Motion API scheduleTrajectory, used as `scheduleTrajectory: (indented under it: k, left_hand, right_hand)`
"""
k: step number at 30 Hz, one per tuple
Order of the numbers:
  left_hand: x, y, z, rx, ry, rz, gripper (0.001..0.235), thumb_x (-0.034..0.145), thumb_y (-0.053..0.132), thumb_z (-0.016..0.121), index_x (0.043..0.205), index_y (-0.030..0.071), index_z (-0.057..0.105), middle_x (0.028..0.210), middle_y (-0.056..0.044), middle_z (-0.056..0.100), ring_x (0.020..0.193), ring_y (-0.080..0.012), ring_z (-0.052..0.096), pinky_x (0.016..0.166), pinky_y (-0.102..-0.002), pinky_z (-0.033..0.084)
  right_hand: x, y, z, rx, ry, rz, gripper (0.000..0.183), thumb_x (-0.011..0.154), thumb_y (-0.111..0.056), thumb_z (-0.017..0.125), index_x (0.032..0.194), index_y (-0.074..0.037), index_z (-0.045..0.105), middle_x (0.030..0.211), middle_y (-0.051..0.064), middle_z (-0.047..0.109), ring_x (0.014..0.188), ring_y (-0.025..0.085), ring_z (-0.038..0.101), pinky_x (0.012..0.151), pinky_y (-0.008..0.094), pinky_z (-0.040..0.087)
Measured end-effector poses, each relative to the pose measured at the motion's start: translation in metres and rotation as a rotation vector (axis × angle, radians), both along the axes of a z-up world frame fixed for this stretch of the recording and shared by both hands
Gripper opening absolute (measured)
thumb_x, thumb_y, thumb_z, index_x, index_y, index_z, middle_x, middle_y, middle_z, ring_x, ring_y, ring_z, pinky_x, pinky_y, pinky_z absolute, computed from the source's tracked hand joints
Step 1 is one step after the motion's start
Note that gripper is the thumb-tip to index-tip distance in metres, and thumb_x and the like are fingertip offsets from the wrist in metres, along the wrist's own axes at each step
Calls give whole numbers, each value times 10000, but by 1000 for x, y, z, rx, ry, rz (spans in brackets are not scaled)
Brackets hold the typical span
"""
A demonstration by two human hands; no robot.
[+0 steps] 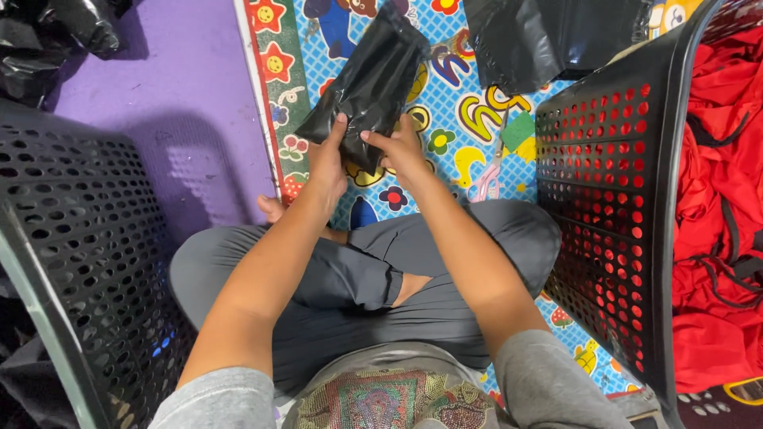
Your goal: The person folds a red garment, places it into a clear plastic bag, and then into a black shipping bag. They seal the black bag and set it aside. The person then picks up another red garment, unfolds it, and uses pink scissors to cut a black elastic band from the garment.
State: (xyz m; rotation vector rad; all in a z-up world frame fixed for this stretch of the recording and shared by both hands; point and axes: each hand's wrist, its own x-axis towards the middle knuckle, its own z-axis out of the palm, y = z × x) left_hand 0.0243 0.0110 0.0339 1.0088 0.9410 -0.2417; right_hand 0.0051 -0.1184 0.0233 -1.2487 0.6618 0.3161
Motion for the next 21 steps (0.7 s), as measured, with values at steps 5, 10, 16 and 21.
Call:
scheduleTrajectory:
  k: [5,10,16,21]
  left_hand:
    - [8,36,-59,615,-72,-244,800,843,519,871,1385,176,394,1291,-125,577,1107,-265,642,864,-375,580]
    - [19,41,-54,894,-226,-685,649,958,464,757,1482,208,470,1248,-18,719,1121,-263,718,954,-482,553]
    - [15,35,-33,1149,-506,-747,554,975,256,779,1431,118,498,1122,-115,629,1050,-357,691,826,-486,583]
    - [22,39,-37,1305,-1117,-1105,359,1044,239,618,1399,190,642,1314,-97,643,1332,-330,518,1069,-488,419]
  right_hand:
    - [4,-18,-15,-240,105,142,1016,788,-259,936,1531,-102,261,1250,275,609,1043,405,735,740,473,667]
    - [-10,-16,16,-777,92,374,966,896,-386,823,1567,-88,194,1222,278,661,1109,422,710,780,511,660]
    - [-31,-4,30,-1371,-558,611,797,833,-259,899,1515,-135,507,1568,245,374,1403,491,429,1103,623,411]
    - [-37,10,18,-1329,-253,1024,909,949,-212,766,1649,-41,211,1699,265,151,1559,472,141,1200,715,64]
